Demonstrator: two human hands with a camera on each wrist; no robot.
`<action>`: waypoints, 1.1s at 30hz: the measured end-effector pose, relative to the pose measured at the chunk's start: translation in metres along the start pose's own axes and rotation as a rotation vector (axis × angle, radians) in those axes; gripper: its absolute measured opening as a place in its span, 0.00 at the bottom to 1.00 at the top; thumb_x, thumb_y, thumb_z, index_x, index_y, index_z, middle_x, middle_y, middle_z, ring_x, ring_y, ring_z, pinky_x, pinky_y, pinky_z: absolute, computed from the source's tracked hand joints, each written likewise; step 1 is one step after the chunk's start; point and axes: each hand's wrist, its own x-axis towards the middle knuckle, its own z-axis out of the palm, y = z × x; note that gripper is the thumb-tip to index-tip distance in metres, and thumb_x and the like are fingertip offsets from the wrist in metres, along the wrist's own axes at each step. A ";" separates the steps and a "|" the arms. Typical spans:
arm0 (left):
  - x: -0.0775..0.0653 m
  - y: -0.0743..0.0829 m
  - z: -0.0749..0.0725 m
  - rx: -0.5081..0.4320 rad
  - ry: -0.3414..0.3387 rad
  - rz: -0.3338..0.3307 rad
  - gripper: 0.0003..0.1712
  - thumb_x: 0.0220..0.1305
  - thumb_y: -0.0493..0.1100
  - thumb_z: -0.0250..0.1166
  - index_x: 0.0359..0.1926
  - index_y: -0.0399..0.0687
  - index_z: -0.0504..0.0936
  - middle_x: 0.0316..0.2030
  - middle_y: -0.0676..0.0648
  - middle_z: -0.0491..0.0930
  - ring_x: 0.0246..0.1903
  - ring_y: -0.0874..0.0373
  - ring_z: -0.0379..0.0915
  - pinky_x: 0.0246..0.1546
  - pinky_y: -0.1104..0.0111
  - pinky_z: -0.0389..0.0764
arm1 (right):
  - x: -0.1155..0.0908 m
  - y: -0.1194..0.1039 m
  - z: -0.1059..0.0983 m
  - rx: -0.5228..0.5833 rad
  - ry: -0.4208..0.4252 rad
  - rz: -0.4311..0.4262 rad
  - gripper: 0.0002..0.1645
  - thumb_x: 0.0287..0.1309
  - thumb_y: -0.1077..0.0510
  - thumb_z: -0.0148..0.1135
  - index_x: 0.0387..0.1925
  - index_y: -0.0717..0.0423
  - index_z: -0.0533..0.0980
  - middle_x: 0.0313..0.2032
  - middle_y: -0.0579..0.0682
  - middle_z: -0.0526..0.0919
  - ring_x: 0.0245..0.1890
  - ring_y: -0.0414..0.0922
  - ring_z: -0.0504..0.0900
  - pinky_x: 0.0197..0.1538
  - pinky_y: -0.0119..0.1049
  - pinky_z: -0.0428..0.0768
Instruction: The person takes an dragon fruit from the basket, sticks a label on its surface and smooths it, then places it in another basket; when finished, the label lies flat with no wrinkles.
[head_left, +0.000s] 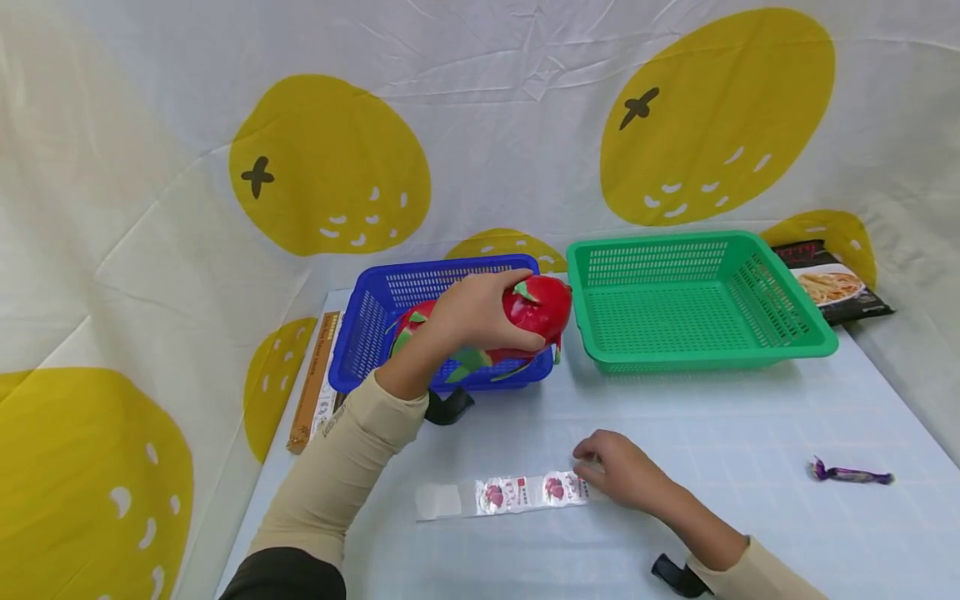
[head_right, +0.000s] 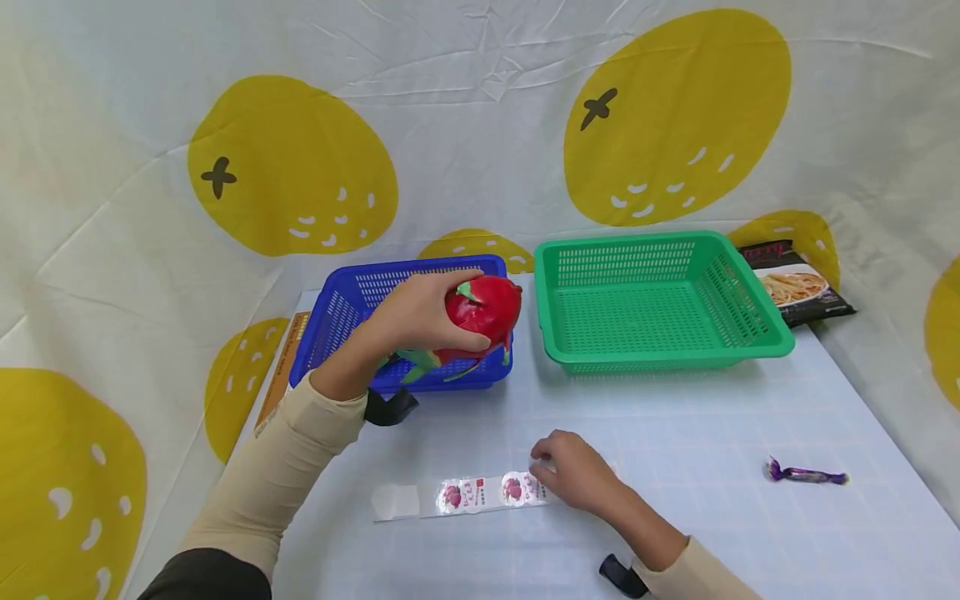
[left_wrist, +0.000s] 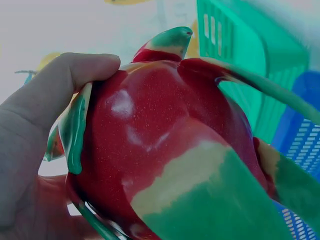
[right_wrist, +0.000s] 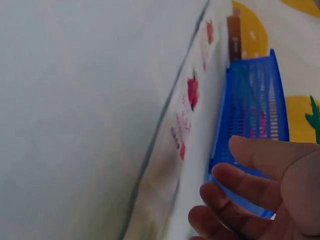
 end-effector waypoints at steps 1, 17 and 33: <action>-0.002 0.002 0.002 0.005 -0.004 0.004 0.53 0.38 0.63 0.73 0.68 0.65 0.61 0.55 0.52 0.73 0.54 0.55 0.67 0.38 0.63 0.81 | -0.004 0.002 0.002 -0.061 0.008 0.008 0.10 0.50 0.56 0.68 0.35 0.56 0.82 0.33 0.44 0.80 0.36 0.42 0.76 0.41 0.40 0.77; -0.039 0.029 0.054 0.115 -0.094 0.099 0.50 0.38 0.63 0.74 0.66 0.63 0.65 0.48 0.54 0.78 0.47 0.58 0.72 0.30 0.72 0.79 | -0.028 0.029 0.009 -0.232 -0.034 0.009 0.26 0.30 0.47 0.80 0.36 0.47 0.81 0.34 0.40 0.76 0.37 0.40 0.70 0.39 0.38 0.76; -0.030 0.032 0.133 0.285 -0.103 0.095 0.46 0.36 0.69 0.68 0.61 0.67 0.69 0.41 0.54 0.79 0.36 0.59 0.75 0.25 0.66 0.76 | -0.050 0.025 0.017 -0.212 -0.041 -0.101 0.26 0.34 0.45 0.78 0.39 0.48 0.80 0.37 0.40 0.76 0.38 0.38 0.69 0.37 0.34 0.75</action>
